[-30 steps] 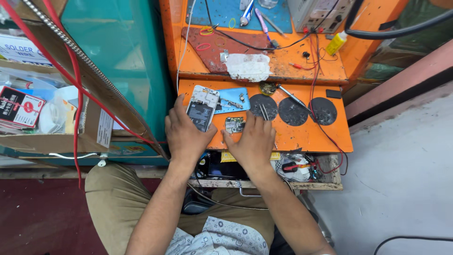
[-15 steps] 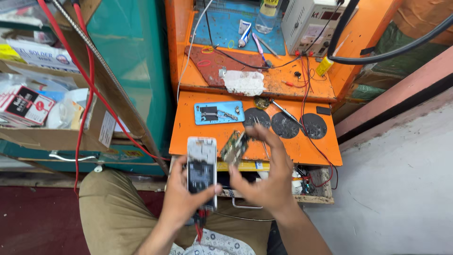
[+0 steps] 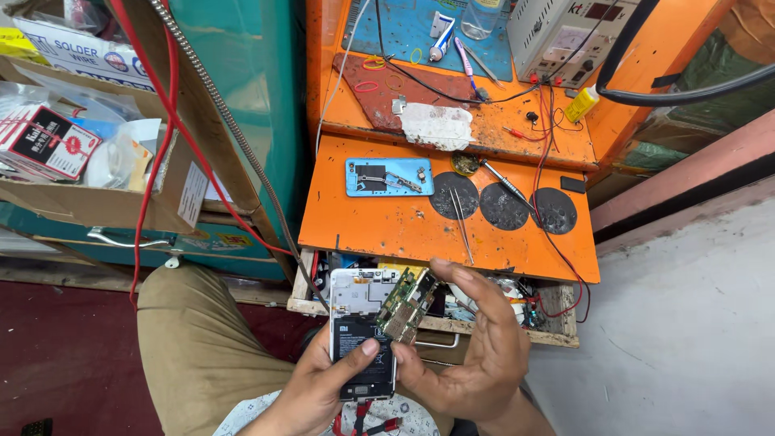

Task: The person uses a heat gun on the screen of a mobile phone and then handles the internal circuit board and screen assembly by hand.

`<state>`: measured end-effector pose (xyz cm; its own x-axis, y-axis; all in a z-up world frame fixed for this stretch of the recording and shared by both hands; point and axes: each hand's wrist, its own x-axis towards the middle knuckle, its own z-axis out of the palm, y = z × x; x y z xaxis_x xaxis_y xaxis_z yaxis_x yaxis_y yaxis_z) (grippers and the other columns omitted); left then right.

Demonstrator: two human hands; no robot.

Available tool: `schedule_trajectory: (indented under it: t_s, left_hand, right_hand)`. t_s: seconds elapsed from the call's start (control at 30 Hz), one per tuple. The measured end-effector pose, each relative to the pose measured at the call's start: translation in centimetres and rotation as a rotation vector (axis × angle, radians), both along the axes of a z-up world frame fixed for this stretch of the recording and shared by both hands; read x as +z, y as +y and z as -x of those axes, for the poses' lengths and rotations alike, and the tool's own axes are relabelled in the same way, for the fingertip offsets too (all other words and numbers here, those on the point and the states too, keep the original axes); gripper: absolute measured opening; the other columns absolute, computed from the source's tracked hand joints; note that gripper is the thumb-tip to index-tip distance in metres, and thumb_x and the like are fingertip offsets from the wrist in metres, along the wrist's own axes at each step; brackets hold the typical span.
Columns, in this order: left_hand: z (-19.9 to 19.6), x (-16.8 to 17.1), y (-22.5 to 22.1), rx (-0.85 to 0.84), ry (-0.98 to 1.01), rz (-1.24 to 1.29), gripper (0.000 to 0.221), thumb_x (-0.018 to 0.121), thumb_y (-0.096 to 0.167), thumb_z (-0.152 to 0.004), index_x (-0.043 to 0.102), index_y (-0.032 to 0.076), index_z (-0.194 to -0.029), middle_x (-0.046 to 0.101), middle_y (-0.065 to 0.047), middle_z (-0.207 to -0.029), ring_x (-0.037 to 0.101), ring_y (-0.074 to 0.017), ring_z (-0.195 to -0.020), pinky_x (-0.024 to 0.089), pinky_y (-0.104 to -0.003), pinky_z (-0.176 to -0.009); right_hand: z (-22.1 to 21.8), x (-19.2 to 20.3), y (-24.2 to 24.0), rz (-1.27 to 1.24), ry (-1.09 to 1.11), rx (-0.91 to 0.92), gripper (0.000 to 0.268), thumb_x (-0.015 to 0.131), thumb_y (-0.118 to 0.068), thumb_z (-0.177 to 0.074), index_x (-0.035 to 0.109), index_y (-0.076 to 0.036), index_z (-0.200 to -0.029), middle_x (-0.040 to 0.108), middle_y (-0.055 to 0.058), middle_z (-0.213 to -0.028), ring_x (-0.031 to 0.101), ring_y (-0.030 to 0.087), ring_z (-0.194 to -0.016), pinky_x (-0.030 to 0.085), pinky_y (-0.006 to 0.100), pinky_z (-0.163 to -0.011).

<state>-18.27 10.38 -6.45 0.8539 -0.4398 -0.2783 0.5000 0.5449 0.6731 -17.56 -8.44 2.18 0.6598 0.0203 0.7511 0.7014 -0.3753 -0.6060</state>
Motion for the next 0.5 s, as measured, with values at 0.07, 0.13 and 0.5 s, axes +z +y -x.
schedule_trajectory:
  t_s: [0.07,0.13,0.5]
  left_hand:
    - [-0.1,0.2,-0.3,-0.021,-0.014,0.042,0.037,0.064,0.02,-0.096,0.056,-0.003,-0.124,0.073,-0.017,-0.104,0.075,-0.0211,-0.085,0.063,-0.037,-0.077]
    - [-0.4,0.6,-0.4,-0.051,0.013,0.077,0.038,0.061,0.022,-0.097,0.055,-0.003,-0.124,0.073,-0.019,-0.107,0.076,-0.024,-0.089,0.064,-0.04,-0.081]
    - [-1.6,-0.1,-0.1,-0.14,0.03,0.141,0.066,0.032,0.046,-0.105,0.054,-0.007,-0.136,0.071,-0.032,-0.123,0.075,-0.0355,-0.108,0.062,-0.044,-0.093]
  right_hand:
    - [-0.3,-0.7,-0.2,-0.069,0.022,0.047,0.078,0.088,-0.016,-0.08,0.046,0.004,-0.143,0.062,0.027,-0.137,0.063,0.035,-0.135,0.052,0.045,-0.121]
    - [-0.7,-1.5,-0.3,-0.144,0.045,0.095,0.076,0.087,-0.015,-0.084,0.045,0.005,-0.144,0.06,0.028,-0.141,0.061,0.036,-0.14,0.051,0.047,-0.124]
    - [-4.0,-5.1,-3.8,-1.236,0.725,0.751,0.068,0.062,-0.039,-0.099,0.043,0.0,-0.151,0.058,0.035,-0.139,0.061,0.04,-0.124,0.044,0.055,-0.113]
